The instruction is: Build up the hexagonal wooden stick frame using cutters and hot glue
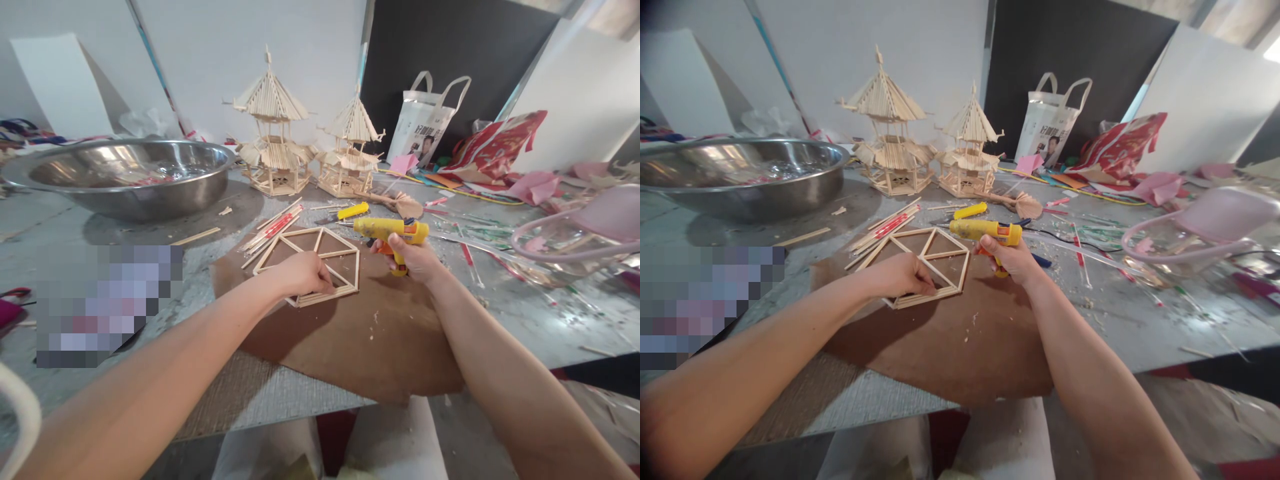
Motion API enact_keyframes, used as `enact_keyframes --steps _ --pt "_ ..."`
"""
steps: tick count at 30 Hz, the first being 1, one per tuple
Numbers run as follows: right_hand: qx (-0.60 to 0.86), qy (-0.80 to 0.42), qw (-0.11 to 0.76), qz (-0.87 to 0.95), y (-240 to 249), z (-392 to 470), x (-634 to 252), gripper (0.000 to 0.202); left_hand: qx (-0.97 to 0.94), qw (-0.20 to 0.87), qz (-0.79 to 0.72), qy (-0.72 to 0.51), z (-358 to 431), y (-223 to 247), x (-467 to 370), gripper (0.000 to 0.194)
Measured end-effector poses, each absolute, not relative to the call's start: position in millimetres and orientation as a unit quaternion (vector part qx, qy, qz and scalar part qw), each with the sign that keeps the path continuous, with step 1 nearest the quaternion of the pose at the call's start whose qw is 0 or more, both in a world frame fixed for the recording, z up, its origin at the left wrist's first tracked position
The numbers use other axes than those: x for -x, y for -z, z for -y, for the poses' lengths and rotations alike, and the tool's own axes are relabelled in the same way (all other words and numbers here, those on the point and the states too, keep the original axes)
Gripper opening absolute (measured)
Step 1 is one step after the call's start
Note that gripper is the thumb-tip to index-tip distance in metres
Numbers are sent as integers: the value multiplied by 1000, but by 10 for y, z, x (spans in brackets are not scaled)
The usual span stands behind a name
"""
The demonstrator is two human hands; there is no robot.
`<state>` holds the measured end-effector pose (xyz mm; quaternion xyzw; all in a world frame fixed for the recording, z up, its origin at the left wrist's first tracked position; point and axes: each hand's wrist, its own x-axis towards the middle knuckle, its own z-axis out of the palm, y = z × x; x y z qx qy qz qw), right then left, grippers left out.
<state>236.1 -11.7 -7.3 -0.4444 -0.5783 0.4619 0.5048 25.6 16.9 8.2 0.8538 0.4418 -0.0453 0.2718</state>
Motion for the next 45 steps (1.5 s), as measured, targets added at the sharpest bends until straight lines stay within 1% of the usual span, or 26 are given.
enact_keyframes --steps 10,20,32,45 --pt "439 -467 511 573 79 118 -2366 46 -864 253 -434 46 -142 -110 -249 30" --pt "436 -454 509 588 102 112 -2380 45 -857 290 -423 36 -163 -59 -195 27" --pt "445 -449 502 590 98 112 -2381 46 -851 284 -440 37 -162 -47 -206 28" --pt "439 -443 501 600 118 101 -2391 46 -857 280 -430 37 -163 -50 -206 26"
